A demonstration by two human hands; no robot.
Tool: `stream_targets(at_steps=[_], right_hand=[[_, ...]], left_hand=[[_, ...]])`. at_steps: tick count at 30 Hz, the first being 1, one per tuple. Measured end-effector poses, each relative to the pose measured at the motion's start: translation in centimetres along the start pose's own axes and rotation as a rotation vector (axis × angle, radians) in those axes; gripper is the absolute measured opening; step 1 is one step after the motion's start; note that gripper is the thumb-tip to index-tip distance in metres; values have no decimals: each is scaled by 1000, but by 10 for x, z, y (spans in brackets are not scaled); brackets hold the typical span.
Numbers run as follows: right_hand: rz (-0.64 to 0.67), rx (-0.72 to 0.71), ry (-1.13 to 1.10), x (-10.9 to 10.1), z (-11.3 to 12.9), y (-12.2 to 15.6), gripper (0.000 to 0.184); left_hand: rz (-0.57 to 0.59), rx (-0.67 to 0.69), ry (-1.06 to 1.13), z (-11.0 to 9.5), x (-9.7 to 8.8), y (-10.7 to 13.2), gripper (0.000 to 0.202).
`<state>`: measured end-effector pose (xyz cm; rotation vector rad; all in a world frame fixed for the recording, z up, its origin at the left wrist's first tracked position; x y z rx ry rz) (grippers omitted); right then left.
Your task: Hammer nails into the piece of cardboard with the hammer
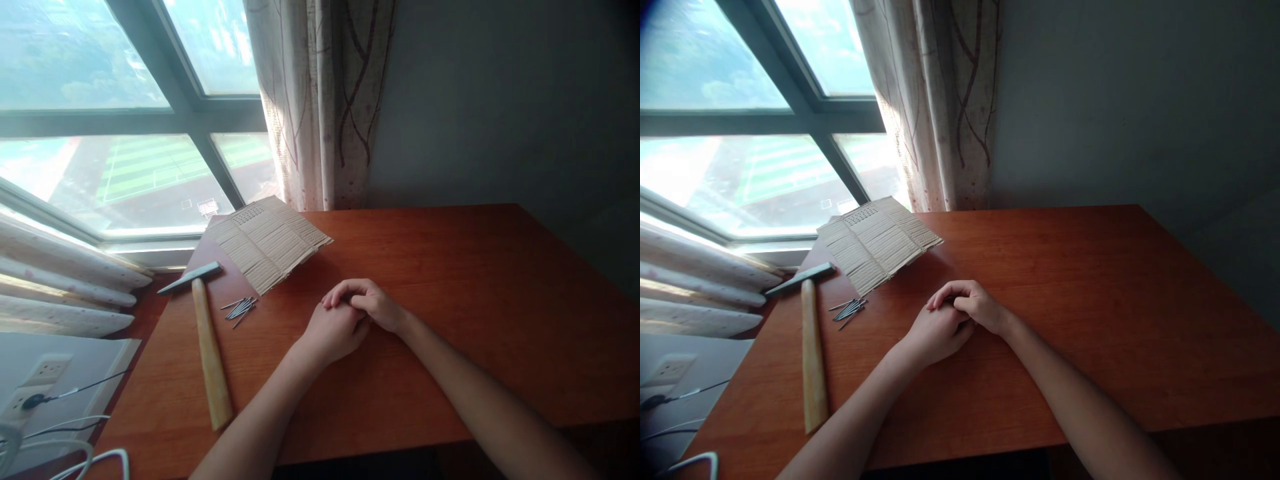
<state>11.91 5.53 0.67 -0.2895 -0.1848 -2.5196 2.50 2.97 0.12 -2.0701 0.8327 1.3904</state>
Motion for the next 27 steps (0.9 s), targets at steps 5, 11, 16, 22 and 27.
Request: stream_targets(at_steps=[5,11,16,22,27], right_hand=[[-2,-1,14,0,0,0,33],[1,4,-1,-1,0,0,32],[-6,8,4,-1,-1,0,32],[-4,9,-5,-1,0,0,32],[-16,17,5,0,0,0,32]], left_hand=[[-3,6,-3,-1,0,0,27],[22,5,4,-2,-1,-1,27],[22,6,14,-2,-1,0,27],[14,-4,15,-2,-2,0,27],[22,1,5,-1,0,0,27]])
Point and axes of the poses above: each hand's wrist, its own y-axis away from the middle knuckle, its own x-axis out of the palm, z = x × y, the point moved 4 cm from there along -y, towards the middle knuckle, and after that the axes turned 8 degrees about x, right-handed, at the moved point
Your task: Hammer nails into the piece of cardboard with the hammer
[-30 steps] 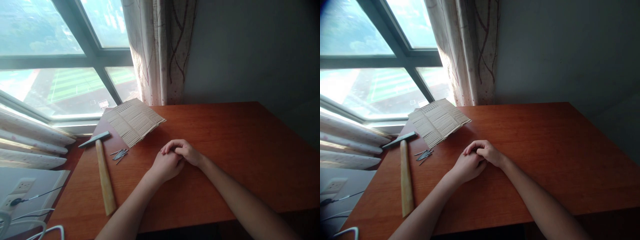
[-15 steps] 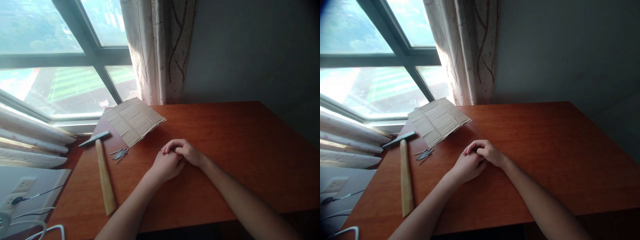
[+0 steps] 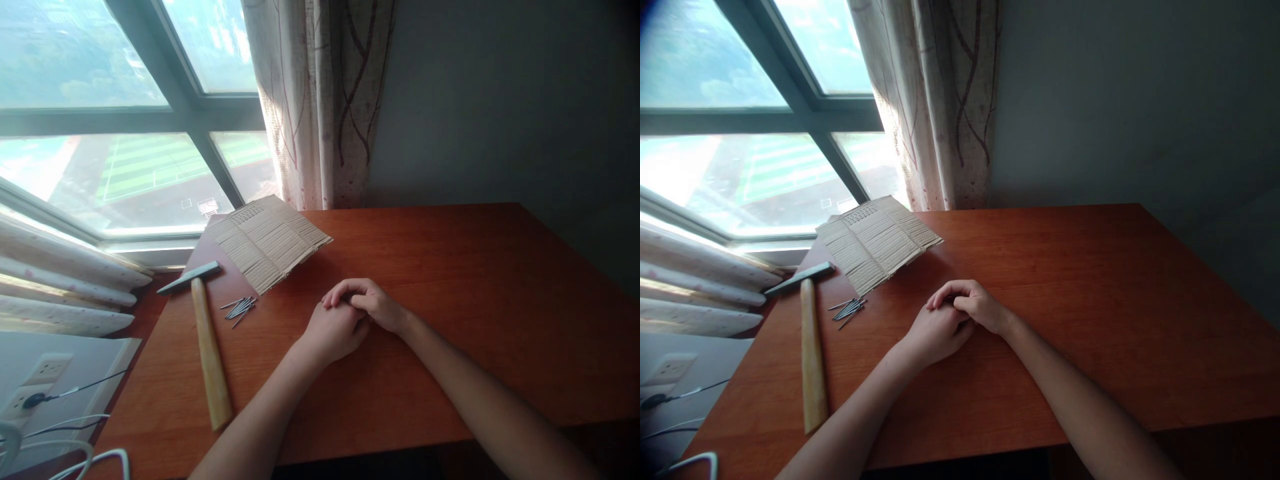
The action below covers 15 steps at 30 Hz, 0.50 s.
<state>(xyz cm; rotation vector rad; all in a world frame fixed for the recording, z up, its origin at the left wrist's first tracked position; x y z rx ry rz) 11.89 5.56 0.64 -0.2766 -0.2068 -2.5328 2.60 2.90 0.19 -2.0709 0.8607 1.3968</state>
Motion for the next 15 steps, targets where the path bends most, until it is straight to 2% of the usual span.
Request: stream_targets(at_steps=[15], right_hand=[[11,-6,6,-2,-2,0,33]], left_hand=[[-21,13,-6,2,2,1,27]])
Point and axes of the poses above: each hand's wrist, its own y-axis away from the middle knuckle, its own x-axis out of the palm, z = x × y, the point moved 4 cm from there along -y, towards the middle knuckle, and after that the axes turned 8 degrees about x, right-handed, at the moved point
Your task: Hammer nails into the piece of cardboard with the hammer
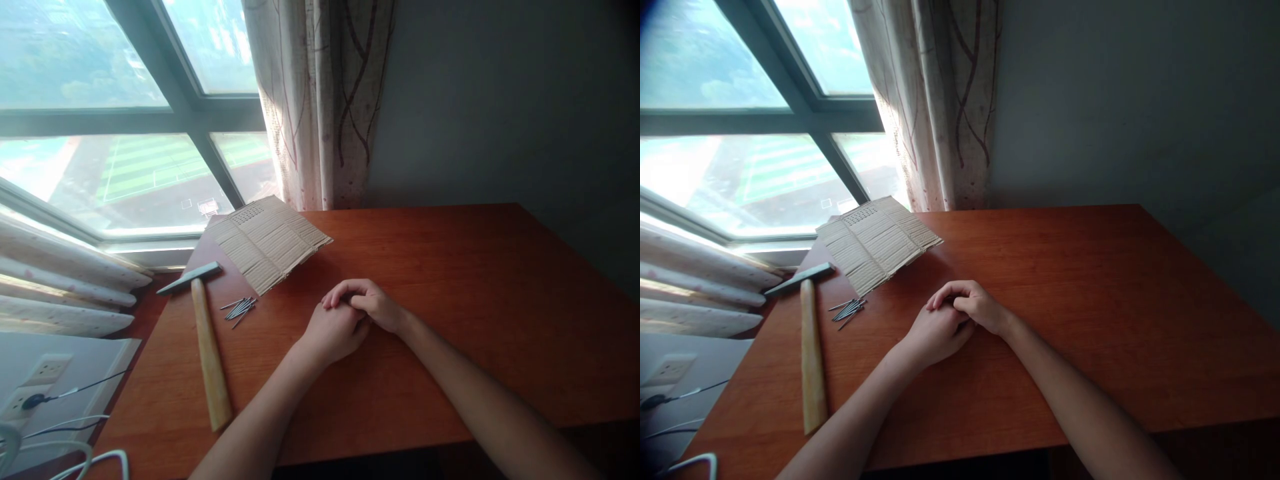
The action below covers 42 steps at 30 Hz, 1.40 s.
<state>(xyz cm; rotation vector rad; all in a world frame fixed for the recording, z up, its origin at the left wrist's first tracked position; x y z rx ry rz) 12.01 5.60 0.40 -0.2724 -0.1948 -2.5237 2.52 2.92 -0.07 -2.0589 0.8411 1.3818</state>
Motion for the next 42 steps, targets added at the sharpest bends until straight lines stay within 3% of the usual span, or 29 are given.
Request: stream_targets(at_steps=[42], right_hand=[[5,-11,8,1,2,0,35]], left_hand=[[36,-19,-11,-4,-6,-1,28]])
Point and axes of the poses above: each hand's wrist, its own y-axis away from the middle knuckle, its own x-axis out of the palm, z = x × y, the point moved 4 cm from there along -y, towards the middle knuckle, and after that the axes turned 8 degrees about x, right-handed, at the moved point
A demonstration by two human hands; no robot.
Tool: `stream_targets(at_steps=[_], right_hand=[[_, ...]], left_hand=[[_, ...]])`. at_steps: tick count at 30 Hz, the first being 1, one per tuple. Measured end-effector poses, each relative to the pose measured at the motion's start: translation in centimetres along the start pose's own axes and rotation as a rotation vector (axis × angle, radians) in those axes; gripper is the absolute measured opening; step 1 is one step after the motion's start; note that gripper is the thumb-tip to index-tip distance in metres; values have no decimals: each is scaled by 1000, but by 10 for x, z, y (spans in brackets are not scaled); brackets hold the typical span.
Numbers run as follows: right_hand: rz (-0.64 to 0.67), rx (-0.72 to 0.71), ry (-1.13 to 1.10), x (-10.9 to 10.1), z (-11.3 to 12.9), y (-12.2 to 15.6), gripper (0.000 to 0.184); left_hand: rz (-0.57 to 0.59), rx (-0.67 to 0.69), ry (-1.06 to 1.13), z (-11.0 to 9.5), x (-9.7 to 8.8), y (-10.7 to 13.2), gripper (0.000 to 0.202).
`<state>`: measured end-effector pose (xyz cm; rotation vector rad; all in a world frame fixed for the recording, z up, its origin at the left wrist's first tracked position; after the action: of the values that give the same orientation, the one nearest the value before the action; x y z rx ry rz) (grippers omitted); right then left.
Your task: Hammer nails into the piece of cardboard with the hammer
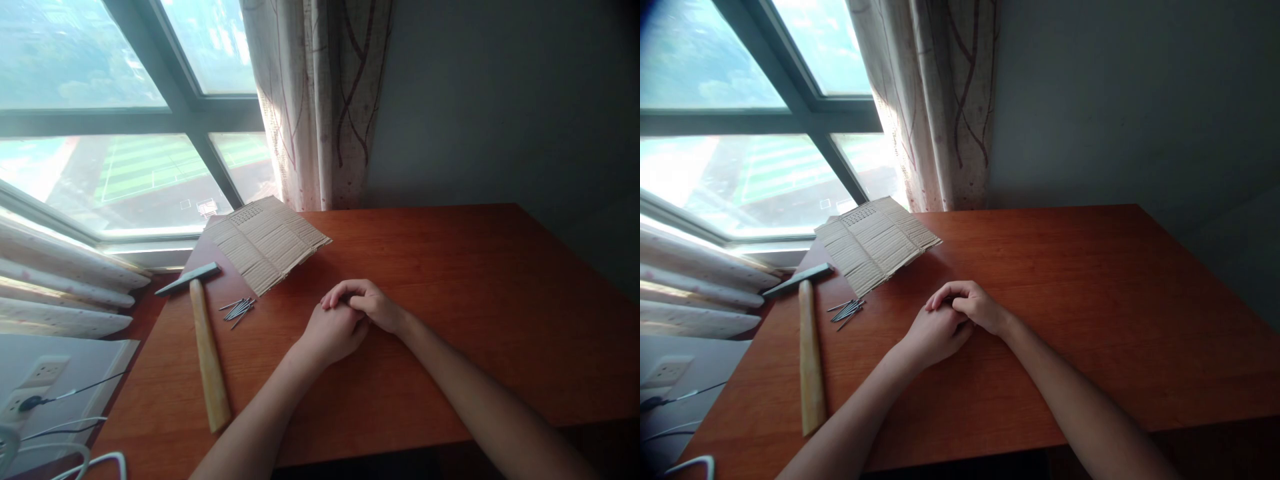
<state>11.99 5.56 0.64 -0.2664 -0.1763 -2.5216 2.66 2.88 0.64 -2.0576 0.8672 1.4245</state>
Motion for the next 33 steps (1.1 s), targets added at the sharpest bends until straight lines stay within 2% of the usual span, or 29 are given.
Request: stream_targets(at_steps=[33], right_hand=[[-13,1,25,0,1,0,33]], left_hand=[[-39,-7,-4,3,6,1,27]])
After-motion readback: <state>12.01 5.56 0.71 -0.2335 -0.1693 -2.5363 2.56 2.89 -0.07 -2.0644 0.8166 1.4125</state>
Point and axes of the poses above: each hand's wrist, its own y-axis away from the middle knuckle, its own x-axis out of the palm, z = x × y, the point moved 4 cm from there along -y, towards the middle knuckle, and after that the axes turned 8 degrees about x, right-handed, at the moved point
